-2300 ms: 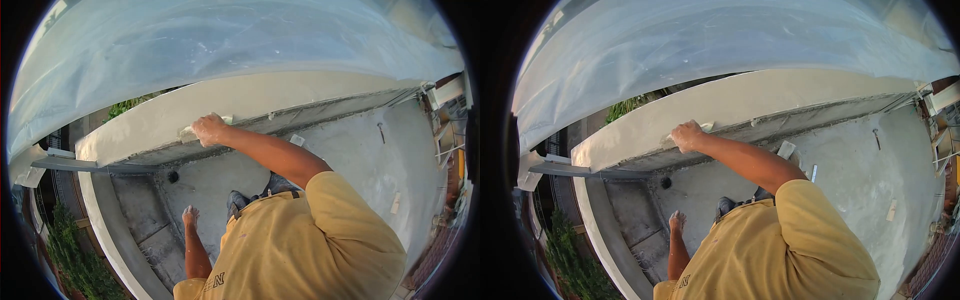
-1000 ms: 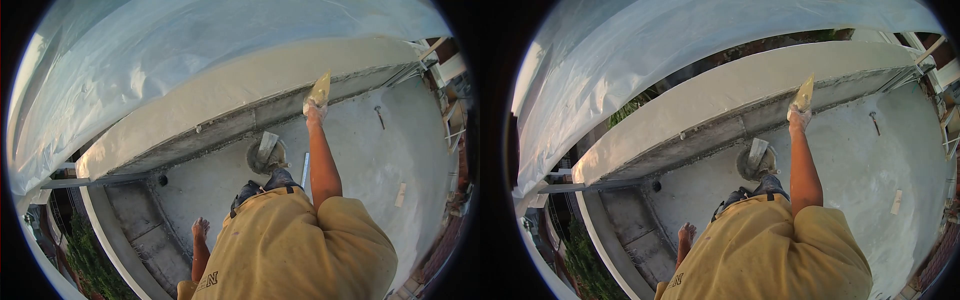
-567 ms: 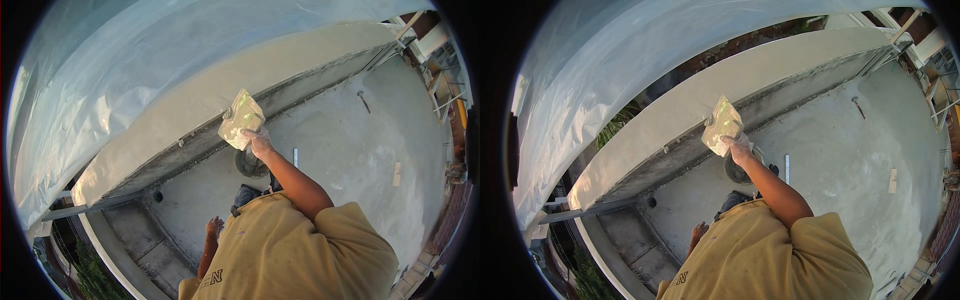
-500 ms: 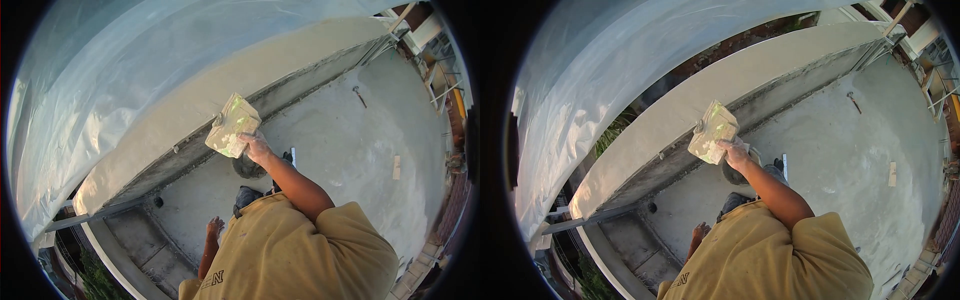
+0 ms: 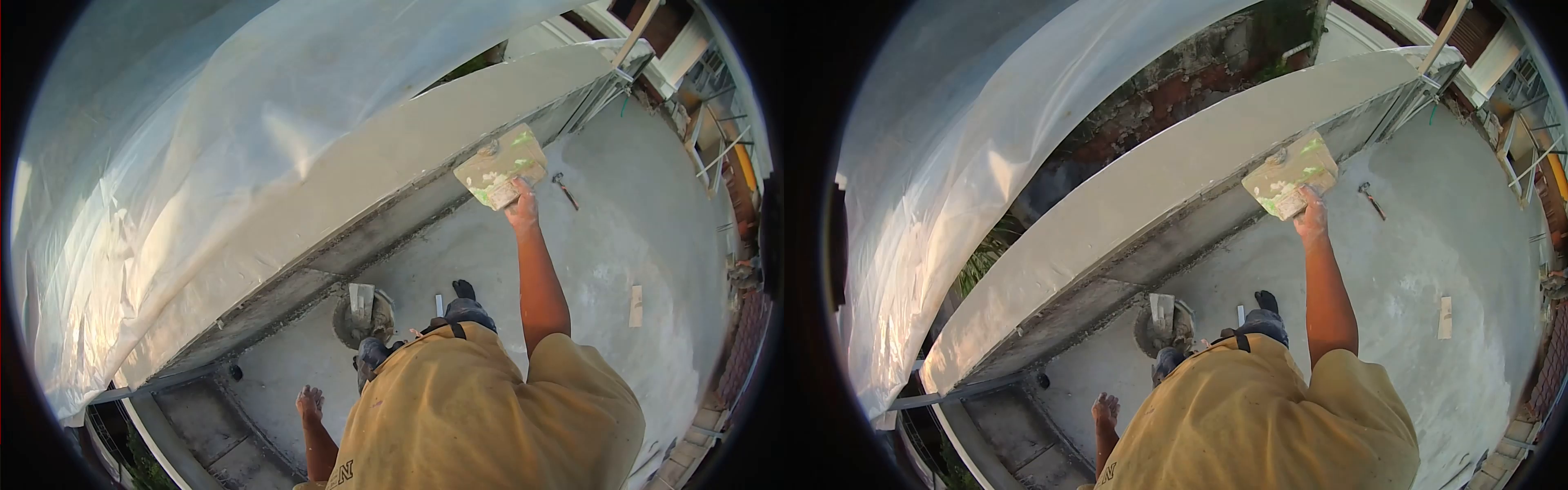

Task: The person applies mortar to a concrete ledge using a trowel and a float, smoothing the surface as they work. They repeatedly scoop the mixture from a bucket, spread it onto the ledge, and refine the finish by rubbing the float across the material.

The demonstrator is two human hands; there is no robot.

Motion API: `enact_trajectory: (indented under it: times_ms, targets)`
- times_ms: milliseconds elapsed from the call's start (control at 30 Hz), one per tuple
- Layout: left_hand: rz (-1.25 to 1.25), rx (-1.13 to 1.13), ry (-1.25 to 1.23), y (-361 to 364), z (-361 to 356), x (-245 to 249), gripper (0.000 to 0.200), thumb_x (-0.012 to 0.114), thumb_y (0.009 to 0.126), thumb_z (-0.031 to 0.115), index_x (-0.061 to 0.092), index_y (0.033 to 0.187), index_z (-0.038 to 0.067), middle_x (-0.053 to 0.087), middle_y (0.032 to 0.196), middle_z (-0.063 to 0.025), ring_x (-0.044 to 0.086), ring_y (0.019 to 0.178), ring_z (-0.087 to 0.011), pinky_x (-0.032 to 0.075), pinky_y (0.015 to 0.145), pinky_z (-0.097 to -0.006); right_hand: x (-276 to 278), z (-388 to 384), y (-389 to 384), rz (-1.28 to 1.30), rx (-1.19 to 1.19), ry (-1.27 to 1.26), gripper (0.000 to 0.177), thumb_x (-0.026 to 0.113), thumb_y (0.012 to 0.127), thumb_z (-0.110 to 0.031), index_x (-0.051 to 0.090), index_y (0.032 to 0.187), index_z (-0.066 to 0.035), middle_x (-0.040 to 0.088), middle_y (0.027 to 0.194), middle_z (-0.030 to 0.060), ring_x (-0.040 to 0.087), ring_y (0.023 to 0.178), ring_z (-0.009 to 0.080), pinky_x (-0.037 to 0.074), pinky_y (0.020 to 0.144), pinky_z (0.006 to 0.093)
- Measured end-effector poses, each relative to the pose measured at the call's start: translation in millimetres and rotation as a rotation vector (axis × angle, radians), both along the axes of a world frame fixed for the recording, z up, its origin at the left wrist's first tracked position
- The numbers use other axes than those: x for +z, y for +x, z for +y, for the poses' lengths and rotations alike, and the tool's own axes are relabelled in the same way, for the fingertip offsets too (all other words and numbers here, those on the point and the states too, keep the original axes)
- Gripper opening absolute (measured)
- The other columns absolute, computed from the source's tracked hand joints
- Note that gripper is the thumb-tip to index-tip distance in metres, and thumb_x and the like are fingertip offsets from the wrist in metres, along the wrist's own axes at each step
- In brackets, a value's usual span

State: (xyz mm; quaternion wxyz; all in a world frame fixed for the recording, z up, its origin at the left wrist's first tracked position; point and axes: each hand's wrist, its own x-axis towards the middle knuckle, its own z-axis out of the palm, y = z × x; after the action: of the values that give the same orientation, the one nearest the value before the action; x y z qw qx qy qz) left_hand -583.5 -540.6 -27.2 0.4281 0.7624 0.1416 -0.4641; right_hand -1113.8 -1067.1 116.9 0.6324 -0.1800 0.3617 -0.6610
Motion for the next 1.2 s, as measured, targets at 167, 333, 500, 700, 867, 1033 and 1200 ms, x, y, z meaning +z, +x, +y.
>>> enact_trajectory:
  times_ms: [167, 333, 500, 700, 867, 1033, 1200]
  targets:
    - [0.174, -0.231, 0.031, -130, -50, 39, 0.052, 0.053, 0.095, 0.030, 0.040, 0.138, 0.004, 0.054, 0.129, -0.0201, 0.059, 0.109, -0.0314, 0.048, 0.088, -0.0405, -64, -96, -77, 0.125, -0.154, 0.072, 0.042, 0.064, 0.082, -0.010, 0.051, 0.121, -0.003, 0.059, 0.115, 0.0089, 0.059, 0.107, 0.0251, 0.049, 0.091, 0.0398]
    - [0.114, -0.291, 0.006, -179, -69, 78, 0.053, 0.054, 0.095, 0.032, 0.042, 0.135, 0.000, 0.057, 0.126, -0.0203, 0.059, 0.111, -0.0309, 0.048, 0.090, -0.0407, -49, -90, -41, 0.070, -0.136, 0.204, 0.050, 0.066, 0.078, -0.003, 0.047, 0.125, -0.003, 0.058, 0.116, 0.0094, 0.059, 0.105, 0.0253, 0.051, 0.088, 0.0397]
    - [-0.098, -0.694, 0.079, -161, -32, 72, 0.052, 0.055, 0.094, 0.033, 0.046, 0.132, -0.002, 0.059, 0.121, -0.0202, 0.061, 0.106, -0.0298, 0.049, 0.088, -0.0402, -31, -33, 39, 0.101, -0.177, 0.151, 0.055, 0.068, 0.075, 0.003, 0.043, 0.124, -0.004, 0.056, 0.115, 0.0095, 0.059, 0.104, 0.0261, 0.052, 0.086, 0.0397]
    - [-0.038, -0.542, 0.104, -133, -23, 97, 0.051, 0.055, 0.094, 0.032, 0.048, 0.130, -0.003, 0.060, 0.118, -0.0202, 0.061, 0.103, -0.0289, 0.049, 0.086, -0.0393, -47, 24, 119, 0.001, -0.148, 0.132, 0.056, 0.066, 0.075, 0.006, 0.043, 0.124, -0.005, 0.056, 0.116, 0.0095, 0.059, 0.104, 0.0239, 0.052, 0.087, 0.0374]
    - [-0.100, -0.585, 0.073, -111, -13, 101, 0.049, 0.055, 0.093, 0.031, 0.048, 0.129, -0.002, 0.062, 0.113, -0.0188, 0.062, 0.101, -0.0281, 0.050, 0.083, -0.0391, -72, 50, 143, -0.025, 0.052, 0.093, 0.058, 0.068, 0.074, 0.005, 0.043, 0.126, -0.006, 0.058, 0.113, 0.0101, 0.060, 0.103, 0.0247, 0.052, 0.086, 0.0386]
    - [-0.203, -0.843, -0.050, -82, 10, 40, 0.044, 0.055, 0.093, 0.028, 0.049, 0.127, -0.001, 0.063, 0.109, -0.0178, 0.063, 0.095, -0.0274, 0.051, 0.076, -0.0383, -96, 56, 95, -0.306, 0.244, 0.243, 0.047, 0.065, 0.080, -0.011, 0.049, 0.123, -0.006, 0.060, 0.112, 0.0098, 0.060, 0.103, 0.0301, 0.047, 0.092, 0.0462]
    - [-0.204, -0.915, -0.073, -112, -33, 31, 0.043, 0.054, 0.093, 0.025, 0.049, 0.127, -0.001, 0.064, 0.107, -0.0193, 0.065, 0.091, -0.0290, 0.053, 0.073, -0.0386, -59, 45, 16, -0.394, 0.096, 0.157, 0.044, 0.063, 0.081, -0.014, 0.051, 0.122, -0.003, 0.058, 0.119, 0.0118, 0.055, 0.113, 0.0316, 0.042, 0.099, 0.0509]
